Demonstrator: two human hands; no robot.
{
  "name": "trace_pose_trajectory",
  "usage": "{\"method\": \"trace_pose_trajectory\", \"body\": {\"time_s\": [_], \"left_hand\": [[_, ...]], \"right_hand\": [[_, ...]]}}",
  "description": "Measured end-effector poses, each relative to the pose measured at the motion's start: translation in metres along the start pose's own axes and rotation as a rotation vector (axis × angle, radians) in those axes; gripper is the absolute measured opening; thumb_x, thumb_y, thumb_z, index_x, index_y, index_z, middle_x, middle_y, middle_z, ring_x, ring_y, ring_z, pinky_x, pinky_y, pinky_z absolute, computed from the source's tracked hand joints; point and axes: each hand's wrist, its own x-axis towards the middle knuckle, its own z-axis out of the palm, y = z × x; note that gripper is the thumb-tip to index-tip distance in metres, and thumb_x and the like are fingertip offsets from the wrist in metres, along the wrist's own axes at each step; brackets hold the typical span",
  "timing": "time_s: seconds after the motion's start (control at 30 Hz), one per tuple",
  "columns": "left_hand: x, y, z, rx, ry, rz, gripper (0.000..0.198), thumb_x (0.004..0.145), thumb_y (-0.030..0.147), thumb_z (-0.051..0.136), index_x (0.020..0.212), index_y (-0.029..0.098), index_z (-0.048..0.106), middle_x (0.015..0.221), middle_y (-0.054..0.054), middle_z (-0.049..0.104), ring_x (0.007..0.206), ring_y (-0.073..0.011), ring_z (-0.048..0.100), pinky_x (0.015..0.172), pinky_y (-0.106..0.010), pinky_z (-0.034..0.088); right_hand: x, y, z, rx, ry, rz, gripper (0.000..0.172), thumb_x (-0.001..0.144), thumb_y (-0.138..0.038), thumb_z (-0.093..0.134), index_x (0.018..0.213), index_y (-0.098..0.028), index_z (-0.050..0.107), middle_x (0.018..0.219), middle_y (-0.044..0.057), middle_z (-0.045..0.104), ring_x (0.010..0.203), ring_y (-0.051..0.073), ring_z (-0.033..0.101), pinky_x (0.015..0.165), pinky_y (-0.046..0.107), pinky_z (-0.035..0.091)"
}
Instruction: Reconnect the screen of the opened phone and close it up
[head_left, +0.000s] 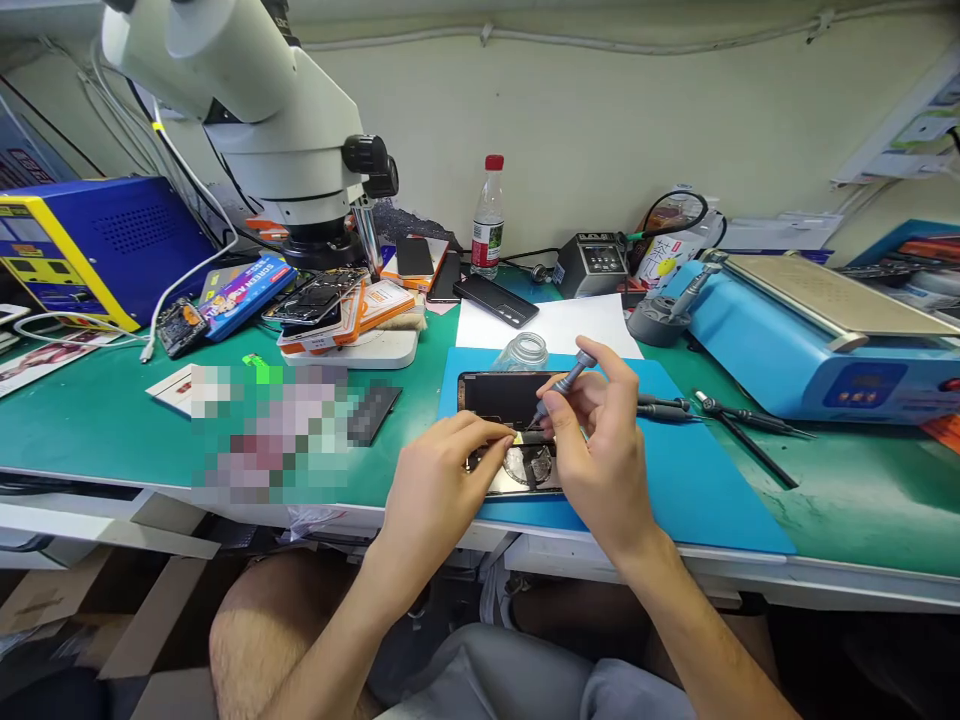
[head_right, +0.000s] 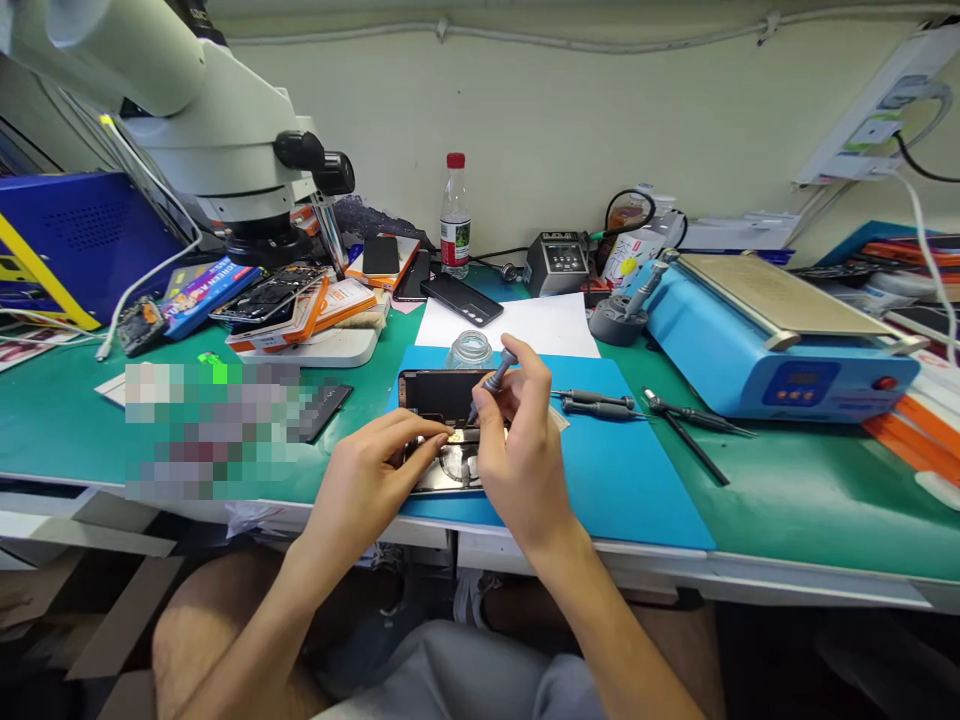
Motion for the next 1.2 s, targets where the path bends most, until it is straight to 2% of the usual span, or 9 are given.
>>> {"method": "trace_pose_trajectory", "body": {"time_s": [0.1,0.2,0.33,0.63,0.83,0.93,1.03,1.13,1.2], "left_hand": [[-0.0019,-0.0002,0.0013,0.027,0.04,-0.024,0.015,0.108,0.022,0.064,0.11,0.024,0.078,0.106,-0.001,0.073,0.093,-0.0161,0.07,0.079,-0.028,0.049],[-0.003,-0.0022,0.0032,0.13,0.083,-0.01,0.016,0.108,0.021,0.062,0.109,0.022,0.077,0.105,-0.003,0.069,0.095,-0.0189,0.068,0.083,-0.031,0.048],[-0.0031,-0.0043,0.0044,0.137,0.075,-0.024,0.015,0.108,0.021,0.061,0.104,0.022,0.076,0.103,-0.002,0.069,0.097,-0.02,0.066,0.085,-0.033,0.048],[-0.0032,-0.0035,0.0045,0.105,0.09,-0.024,0.016,0.109,0.021,0.059,0.102,0.02,0.073,0.102,-0.001,0.068,0.095,-0.019,0.065,0.084,-0.032,0.045],[-0.0041,-0.0036,0.0041,0.103,0.093,-0.021,0.015,0.109,0.021,0.061,0.103,0.02,0.074,0.101,-0.001,0.067,0.093,-0.0181,0.064,0.079,-0.031,0.044],[-0.0047,-0.0041,0.0037,0.093,0.103,-0.023,0.012,0.107,0.02,0.064,0.103,0.02,0.076,0.101,-0.001,0.067,0.091,-0.0173,0.065,0.079,-0.03,0.045],[-0.0041,-0.0051,0.004,0.066,0.119,-0.021,0.01,0.106,0.019,0.068,0.104,0.02,0.077,0.101,-0.001,0.069,0.088,-0.0159,0.065,0.076,-0.029,0.046],[-0.0031,-0.0066,0.0045,0.035,0.128,-0.024,0.01,0.105,0.019,0.07,0.105,0.022,0.079,0.102,0.0,0.07,0.086,-0.0149,0.065,0.074,-0.028,0.047],[-0.0031,-0.0068,0.0038,0.015,0.127,-0.034,0.01,0.104,0.018,0.072,0.105,0.023,0.08,0.102,0.0,0.07,0.086,-0.0144,0.066,0.074,-0.028,0.048]], "right_hand": [[-0.0003,0.0011,-0.0002,-0.067,-0.044,-0.008,0.053,0.106,-0.026,0.06,0.157,-0.026,0.043,0.105,0.005,0.071,0.087,0.02,0.072,0.078,0.038,0.063],[-0.0011,0.0003,-0.0007,-0.06,-0.082,-0.006,0.052,0.107,-0.026,0.058,0.157,-0.025,0.043,0.107,0.006,0.072,0.092,0.021,0.074,0.082,0.038,0.063],[-0.0012,0.0001,-0.0002,-0.047,-0.117,0.014,0.051,0.108,-0.026,0.056,0.157,-0.026,0.043,0.109,0.007,0.073,0.096,0.021,0.074,0.086,0.039,0.064],[-0.0002,0.0028,0.0004,-0.074,-0.126,-0.007,0.052,0.108,-0.024,0.055,0.158,-0.028,0.042,0.109,0.007,0.073,0.092,0.022,0.075,0.081,0.039,0.065],[0.001,0.0021,0.0,-0.305,-0.113,-0.262,0.053,0.103,-0.027,0.068,0.153,-0.034,0.05,0.106,0.003,0.073,0.089,0.022,0.072,0.077,0.037,0.061],[0.0015,0.0013,-0.0015,-0.252,-0.158,-0.281,0.051,0.106,-0.017,0.053,0.154,-0.034,0.051,0.123,0.005,0.074,0.106,0.023,0.071,0.084,0.037,0.062],[0.0013,0.0007,-0.003,-0.203,-0.164,-0.242,0.061,0.103,-0.009,0.044,0.158,-0.033,0.046,0.147,0.006,0.067,0.114,0.022,0.069,0.091,0.039,0.062],[0.0007,0.0005,-0.0037,-0.22,-0.138,-0.239,0.057,0.104,-0.014,0.051,0.158,-0.031,0.047,0.153,0.007,0.064,0.115,0.023,0.069,0.091,0.039,0.062],[0.0001,0.0004,-0.004,-0.201,-0.153,-0.22,0.056,0.105,-0.012,0.044,0.158,-0.031,0.048,0.151,0.006,0.065,0.119,0.022,0.068,0.094,0.039,0.062]]}}
